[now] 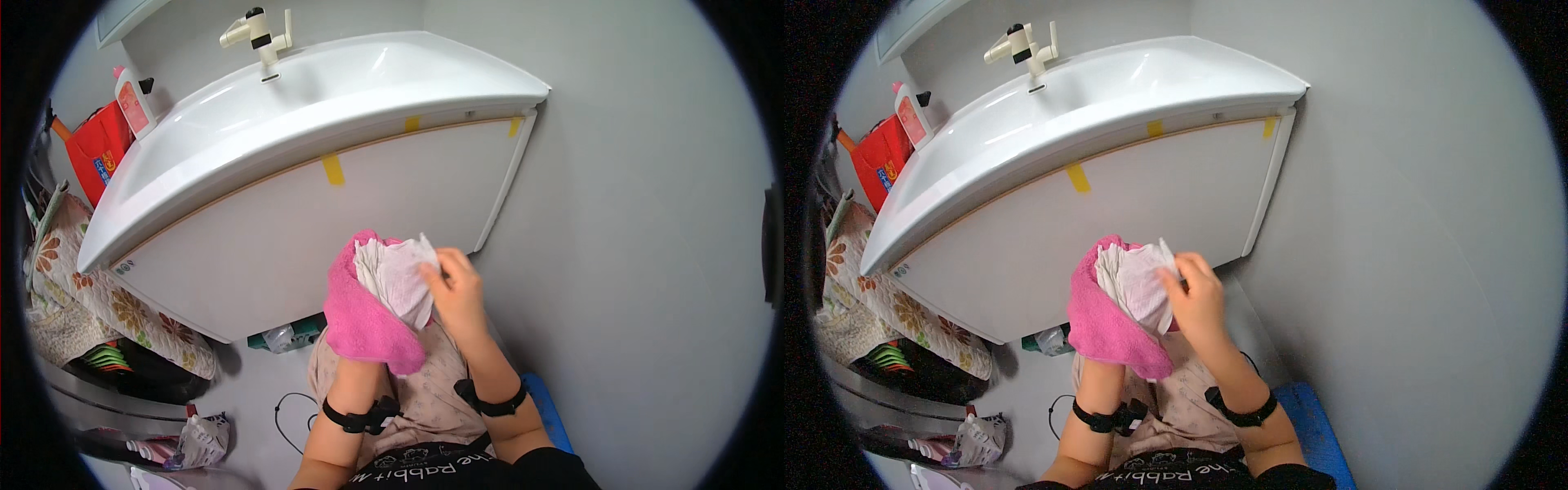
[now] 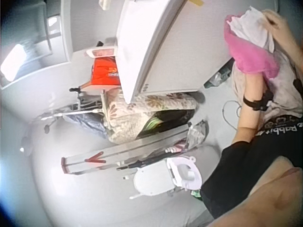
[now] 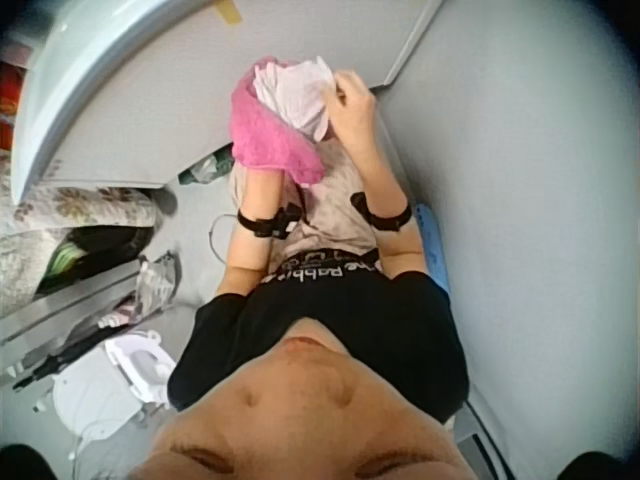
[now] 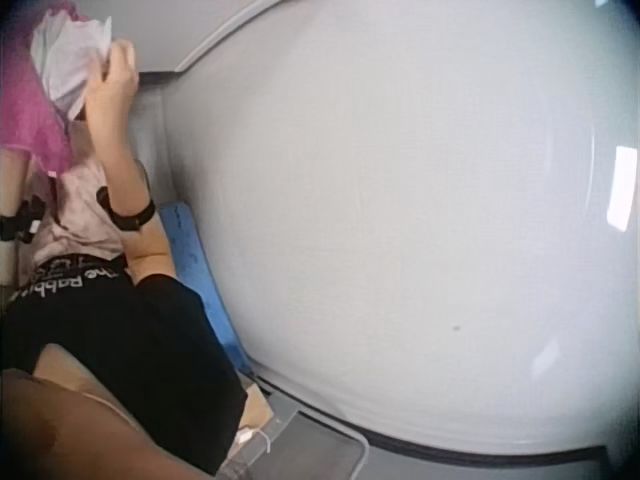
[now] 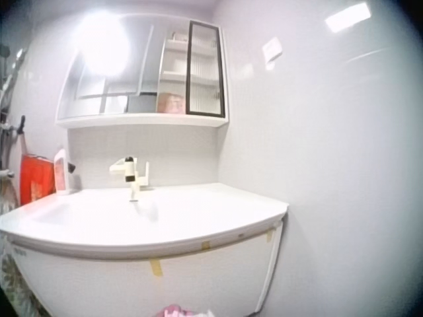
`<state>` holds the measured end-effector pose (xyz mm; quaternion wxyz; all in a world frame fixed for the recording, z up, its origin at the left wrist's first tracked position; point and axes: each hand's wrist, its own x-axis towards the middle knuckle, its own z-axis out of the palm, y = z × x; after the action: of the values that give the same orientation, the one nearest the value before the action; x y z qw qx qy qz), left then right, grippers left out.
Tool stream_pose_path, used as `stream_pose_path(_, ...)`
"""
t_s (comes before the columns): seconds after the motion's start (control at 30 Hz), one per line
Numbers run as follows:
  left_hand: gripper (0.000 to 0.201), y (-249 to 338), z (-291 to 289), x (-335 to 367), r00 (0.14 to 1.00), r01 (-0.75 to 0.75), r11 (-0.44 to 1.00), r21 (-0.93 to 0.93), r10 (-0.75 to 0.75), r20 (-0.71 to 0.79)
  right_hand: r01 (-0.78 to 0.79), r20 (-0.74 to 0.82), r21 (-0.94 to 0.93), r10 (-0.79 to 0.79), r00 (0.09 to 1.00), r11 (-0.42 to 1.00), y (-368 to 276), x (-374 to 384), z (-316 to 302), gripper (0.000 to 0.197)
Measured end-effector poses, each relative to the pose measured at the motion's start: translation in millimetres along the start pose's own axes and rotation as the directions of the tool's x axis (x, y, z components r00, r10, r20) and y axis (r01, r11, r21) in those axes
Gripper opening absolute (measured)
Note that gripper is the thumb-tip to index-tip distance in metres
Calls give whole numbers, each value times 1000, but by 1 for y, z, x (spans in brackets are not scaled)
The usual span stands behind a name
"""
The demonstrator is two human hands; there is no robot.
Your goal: The person is wiping down the sink and the adjacent wall using a pink cloth.
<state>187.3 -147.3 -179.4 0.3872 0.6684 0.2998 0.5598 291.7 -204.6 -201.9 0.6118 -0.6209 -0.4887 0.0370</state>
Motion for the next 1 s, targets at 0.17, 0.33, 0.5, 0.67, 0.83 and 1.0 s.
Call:
stream_pose_path(0.17,12,18,-20,7,879,-476,319,820,133,459,-259,-246,-65,236,940,964,-13,25,-53,17)
stream_pose_path(0.33,12,-24,-25,-6,893,-449,300,841,166,418,254,-57,-784,-472,880,567,-34,36,-41,13)
stream_pose_path(0.5,17,-21,-10,-15,949,-269,828,492,140,283,416,248,-484,-335,909,770,-41,13,-4,11)
stream_pose_path(0.67,33,-8,-24,-28,935,-195,800,567,-23,354,-33,-36,-457,18,999,889,-44,27,-33,17)
stream_pose_path(0.83,33,-26,4,-51,870,-138,796,590,-186,456,564,406,-456,-403,820,689,-37,1,-22,19)
stream_pose_path(1.0,27,-106,1,-74,860,456,36,-889,-274,430,434,615,-148,-261,744,889,-67,-31,-12,26)
